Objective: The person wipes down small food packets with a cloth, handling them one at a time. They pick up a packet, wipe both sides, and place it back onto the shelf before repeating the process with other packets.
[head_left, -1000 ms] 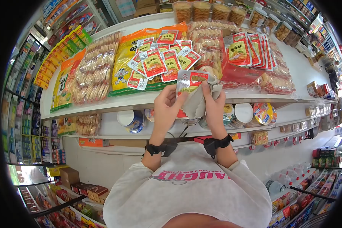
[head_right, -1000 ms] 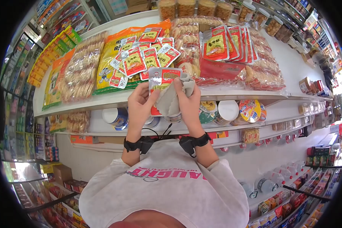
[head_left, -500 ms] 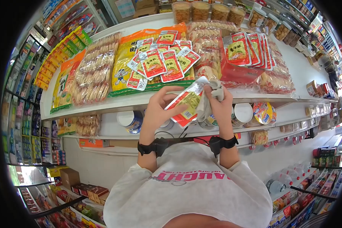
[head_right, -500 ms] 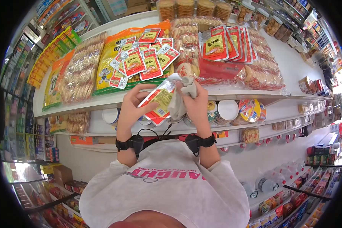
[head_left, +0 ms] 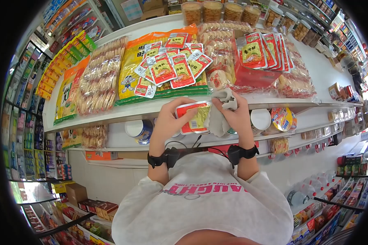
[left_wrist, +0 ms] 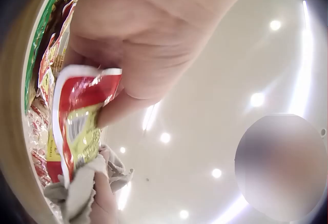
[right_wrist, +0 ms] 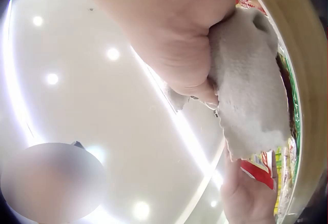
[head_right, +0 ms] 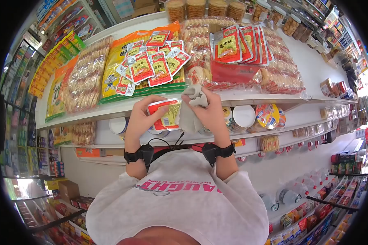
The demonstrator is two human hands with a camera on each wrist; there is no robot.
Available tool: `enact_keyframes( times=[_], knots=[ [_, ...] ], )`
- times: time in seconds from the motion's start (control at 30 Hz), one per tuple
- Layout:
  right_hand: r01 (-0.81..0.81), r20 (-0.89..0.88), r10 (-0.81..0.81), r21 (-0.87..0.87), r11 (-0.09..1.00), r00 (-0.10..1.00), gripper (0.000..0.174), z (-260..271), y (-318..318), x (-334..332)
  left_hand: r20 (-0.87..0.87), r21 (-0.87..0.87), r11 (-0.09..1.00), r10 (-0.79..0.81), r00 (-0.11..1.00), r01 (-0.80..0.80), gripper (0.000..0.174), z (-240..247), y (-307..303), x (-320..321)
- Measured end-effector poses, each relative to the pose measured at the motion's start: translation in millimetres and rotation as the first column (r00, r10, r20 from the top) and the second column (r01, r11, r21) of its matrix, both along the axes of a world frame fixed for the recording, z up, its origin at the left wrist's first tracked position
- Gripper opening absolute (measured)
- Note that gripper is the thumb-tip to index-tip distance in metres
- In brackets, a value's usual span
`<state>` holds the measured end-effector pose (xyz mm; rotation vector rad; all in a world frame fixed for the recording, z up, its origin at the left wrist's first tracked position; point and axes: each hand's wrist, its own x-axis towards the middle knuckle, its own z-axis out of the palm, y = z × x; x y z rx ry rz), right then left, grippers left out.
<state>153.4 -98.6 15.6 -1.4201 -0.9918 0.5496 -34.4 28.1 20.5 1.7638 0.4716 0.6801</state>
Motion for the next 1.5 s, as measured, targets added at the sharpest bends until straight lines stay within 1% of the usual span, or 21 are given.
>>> enact_keyframes(
  times=[0.07,0.13,0.17,0.23,0.27,0.33,0.37,0.47,0.57,0.6,0.63,0.7,0.8,0.9,1.1,1.13,1.2,1.23,1.33,1.43,1.5],
  knots=[
    [0.001,0.043,0.000,-0.004,1.000,0.999,0.022,-1,1,0,-0.053,0.085,0.996,-0.016,0.998,0.021,0.025,2,0,-3],
    [0.008,0.157,-0.011,0.021,1.000,0.988,0.021,-4,0,1,-0.147,-0.031,0.999,-0.012,0.989,0.007,0.023,19,-4,-6],
    [0.082,0.065,-0.086,0.058,0.995,0.994,0.021,-4,1,1,-0.191,-0.090,0.996,-0.016,0.981,-0.002,0.022,25,-6,-7],
    [0.236,-0.126,-0.221,0.114,0.965,0.967,0.022,-4,4,-2,-0.074,-0.103,0.986,0.126,0.989,-0.133,0.020,9,-5,-5],
    [0.286,-0.334,-0.225,0.147,0.947,0.915,0.023,-3,6,-3,-0.015,-0.115,0.973,0.198,0.980,-0.199,0.018,3,-4,-4],
    [0.397,-0.698,-0.172,0.174,0.901,0.695,0.026,0,12,-6,0.082,-0.233,0.935,0.293,0.953,-0.267,0.016,12,-9,1],
    [0.345,-0.642,-0.142,0.201,0.917,0.753,0.026,-7,14,-10,0.126,-0.292,0.910,0.341,0.932,-0.294,0.016,16,-12,4],
    [0.233,-0.479,-0.101,0.225,0.946,0.872,0.026,-23,16,-21,0.220,-0.212,0.951,0.271,0.937,-0.225,0.017,1,-18,17],
    [0.172,-0.340,-0.107,0.169,0.970,0.934,0.026,-11,14,-21,0.294,0.028,0.976,0.197,0.936,-0.214,0.020,-8,-7,19],
    [0.123,-0.289,-0.075,0.150,0.981,0.954,0.026,-8,12,-17,0.246,0.060,0.974,0.198,0.949,-0.218,0.019,3,-9,18],
    [0.075,-0.240,-0.042,0.129,0.989,0.970,0.026,-7,11,-15,0.210,-0.053,0.986,0.164,0.964,-0.156,0.017,5,-9,16],
    [0.078,-0.203,-0.056,0.099,0.992,0.978,0.026,-9,12,-19,0.154,-0.287,0.957,0.081,0.985,-0.033,0.012,6,-9,9],
    [0.102,-0.261,-0.072,0.105,0.989,0.963,0.026,-8,12,-22,0.060,-0.339,0.940,-0.027,0.998,0.045,0.010,-1,-6,11],
    [0.086,-0.339,-0.050,0.092,0.992,0.940,0.029,-12,16,-22,0.090,-0.188,0.982,0.039,0.995,-0.021,0.014,-11,-3,12],
    [0.058,-0.347,-0.042,0.036,0.998,0.937,0.034,-4,10,-26,0.217,-0.098,0.993,0.083,0.973,-0.063,0.013,-16,-3,19],
    [0.067,-0.351,-0.049,0.041,0.997,0.935,0.035,-3,10,-27,0.189,-0.154,0.988,0.058,0.980,-0.029,0.013,-17,-2,18],
    [-0.019,-0.205,0.024,0.022,1.000,0.979,0.036,-8,10,-22,0.135,-0.266,0.963,0.002,0.991,0.034,0.013,-15,-2,15],
    [-0.060,-0.130,0.060,0.007,0.998,0.990,0.037,-10,9,-19,0.157,-0.255,0.967,0.023,0.987,0.018,0.014,-12,-5,15],
    [-0.106,-0.113,0.101,-0.035,0.994,0.988,0.037,-4,12,-23,0.226,-0.213,0.977,0.078,0.971,-0.029,0.018,-4,-11,19],
    [-0.175,-0.201,0.178,0.033,0.984,0.963,0.033,-8,13,-25,0.278,-0.190,0.978,0.142,0.950,-0.090,0.022,-3,-10,20],
    [-0.144,-0.095,0.149,0.064,0.988,0.984,0.036,-17,16,-29,0.275,-0.217,0.968,0.186,0.943,-0.128,0.022,-3,-7,20]
  ],
)
